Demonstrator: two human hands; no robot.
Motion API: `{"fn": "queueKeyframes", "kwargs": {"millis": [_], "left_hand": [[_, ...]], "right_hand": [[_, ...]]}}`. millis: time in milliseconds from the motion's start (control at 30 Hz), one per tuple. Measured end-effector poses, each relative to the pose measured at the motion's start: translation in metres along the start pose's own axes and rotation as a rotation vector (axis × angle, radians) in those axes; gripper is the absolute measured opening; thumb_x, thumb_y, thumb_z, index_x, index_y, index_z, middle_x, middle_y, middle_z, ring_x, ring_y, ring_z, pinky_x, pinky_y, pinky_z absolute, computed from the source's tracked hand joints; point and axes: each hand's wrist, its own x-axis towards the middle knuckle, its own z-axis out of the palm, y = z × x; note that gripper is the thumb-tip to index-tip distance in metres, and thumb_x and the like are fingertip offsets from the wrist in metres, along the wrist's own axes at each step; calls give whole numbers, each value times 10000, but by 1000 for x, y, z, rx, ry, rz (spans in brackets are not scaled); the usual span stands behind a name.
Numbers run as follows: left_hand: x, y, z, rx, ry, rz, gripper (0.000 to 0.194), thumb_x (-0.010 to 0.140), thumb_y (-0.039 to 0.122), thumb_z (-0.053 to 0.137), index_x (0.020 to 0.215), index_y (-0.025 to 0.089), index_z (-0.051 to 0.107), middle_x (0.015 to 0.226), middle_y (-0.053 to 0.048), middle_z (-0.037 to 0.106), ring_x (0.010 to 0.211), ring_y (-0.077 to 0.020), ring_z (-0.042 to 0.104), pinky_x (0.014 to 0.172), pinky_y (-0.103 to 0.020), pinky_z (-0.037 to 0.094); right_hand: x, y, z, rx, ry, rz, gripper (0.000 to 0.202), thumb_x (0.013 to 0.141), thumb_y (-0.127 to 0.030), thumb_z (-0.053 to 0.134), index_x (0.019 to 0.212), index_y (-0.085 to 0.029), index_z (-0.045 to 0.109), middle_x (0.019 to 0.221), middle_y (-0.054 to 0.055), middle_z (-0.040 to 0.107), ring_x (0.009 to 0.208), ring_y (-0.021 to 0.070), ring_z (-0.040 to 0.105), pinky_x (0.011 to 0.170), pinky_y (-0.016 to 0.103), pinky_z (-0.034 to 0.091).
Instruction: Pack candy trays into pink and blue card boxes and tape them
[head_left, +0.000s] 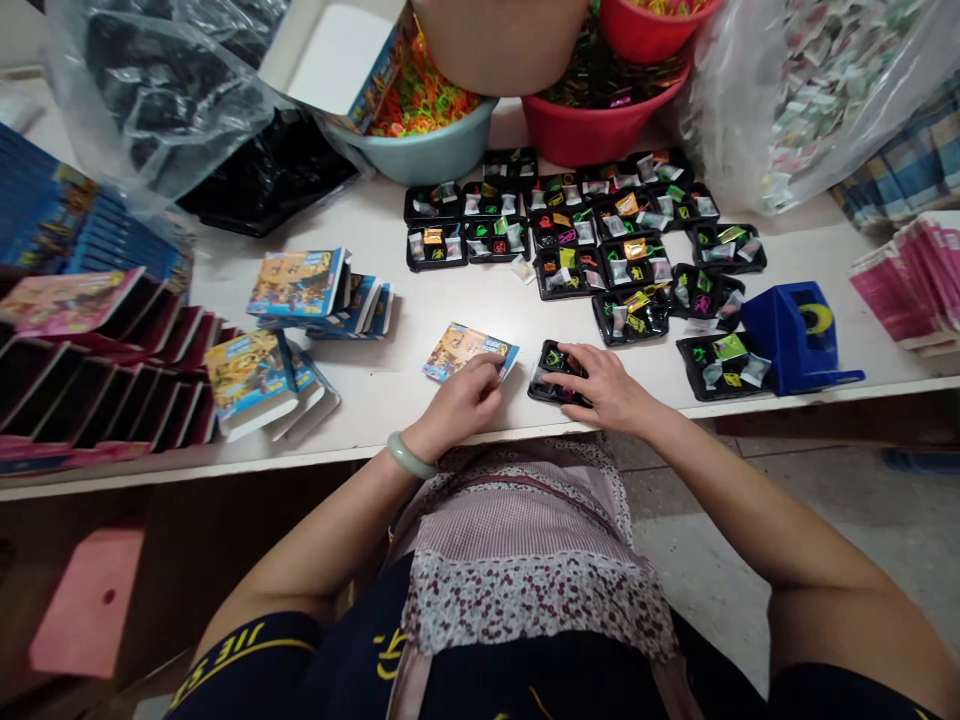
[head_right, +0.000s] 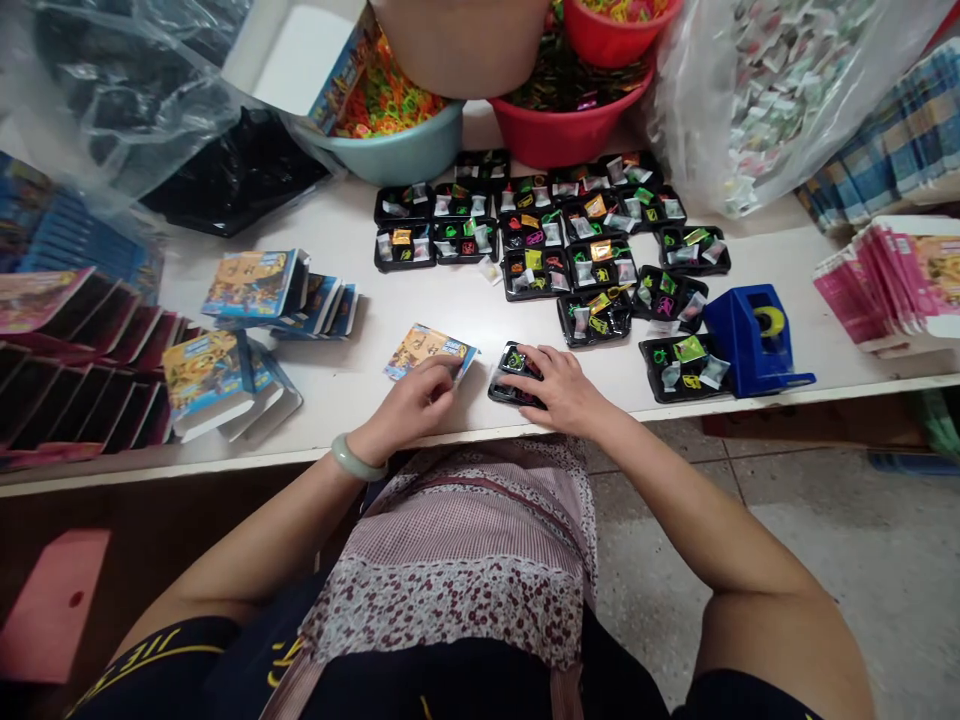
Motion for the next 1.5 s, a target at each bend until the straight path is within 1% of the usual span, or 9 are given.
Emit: {"fn": "queueKeyframes", "kwargs": {"millis": [167, 300, 533, 733, 867, 967, 1200, 1333, 1500], "left_hand": [[-2, -8, -22, -277, 67, -83, 167, 845, 188, 527, 686, 170, 480, 1201, -123, 647, 1050, -204, 625, 826, -363, 508], [-2, -8, -22, -374, 40, -118, 193, 843, 226, 554, 671, 165, 490, 1232, -135, 640, 1067, -215, 623, 851, -376, 499], [8, -19, -4, -492, 16, -164, 205, 817, 249, 576, 649, 156, 504, 1185, -135, 660, 1015, -206, 631, 855, -375, 514], [18, -28, 3, -490, -4, -192, 204, 802, 236, 562, 637, 156, 472, 1152, -115, 663, 847, -153, 614, 759, -322, 508], [19, -24, 8, -445, -8, -147, 183, 795, 217, 578, 646, 152, 493, 1114, -118, 640, 941, -174, 599, 828, -335, 479], [19, -19, 12, -458, 8, -161, 171, 794, 197, 576, 652, 148, 496, 1146, -119, 618, 918, -160, 588, 814, -326, 474], [21, -21, 8, -662, -33, -249, 186, 785, 201, 574, 631, 142, 488, 1153, -99, 626, 727, -99, 561, 621, -252, 467], [22, -25, 7, -678, -25, -226, 169, 752, 183, 596, 622, 135, 499, 1156, -86, 628, 752, -92, 564, 666, -246, 478], [21, -28, 11, -662, -2, -228, 151, 737, 183, 597, 622, 137, 512, 1133, -86, 635, 818, -117, 574, 723, -266, 481]], "right_hand": [[14, -12, -4, 107, 59, -168, 489, 880, -363, 605, 1363, -383, 529, 1532, 42, 339, 1353, 353, 346, 1069, 555, 348], [25, -18, -5, 143, 46, -261, 474, 880, -360, 598, 1351, -371, 546, 1506, 53, 370, 1353, 337, 346, 1084, 536, 338], [38, -21, 14, 63, 23, -154, 478, 867, -352, 610, 1342, -347, 566, 1509, 59, 365, 1356, 363, 318, 1078, 554, 330], [49, -28, 24, 33, -6, -85, 464, 868, -354, 614, 1329, -305, 580, 1502, 98, 368, 1355, 404, 292, 1074, 609, 293], [48, -27, 31, 102, 16, -50, 463, 858, -345, 617, 1305, -247, 545, 1468, 137, 361, 1408, 383, 245, 1108, 639, 241], [46, -24, 36, 160, 86, -53, 466, 838, -328, 635, 1275, -219, 514, 1447, 157, 350, 1429, 367, 226, 1122, 634, 237], [44, -22, 41, 148, 150, -107, 384, 864, -318, 628, 1238, -328, 543, 1447, 85, 324, 1425, 366, 215, 1096, 645, 272], [45, -23, 39, 121, 140, -131, 409, 855, -298, 641, 1253, -331, 555, 1468, 87, 318, 1411, 373, 227, 1085, 645, 270], [46, -25, 37, 115, 132, -140, 315, 853, -303, 628, 1166, -267, 617, 1386, 128, 398, 1372, 380, 285, 1068, 648, 267]]}}
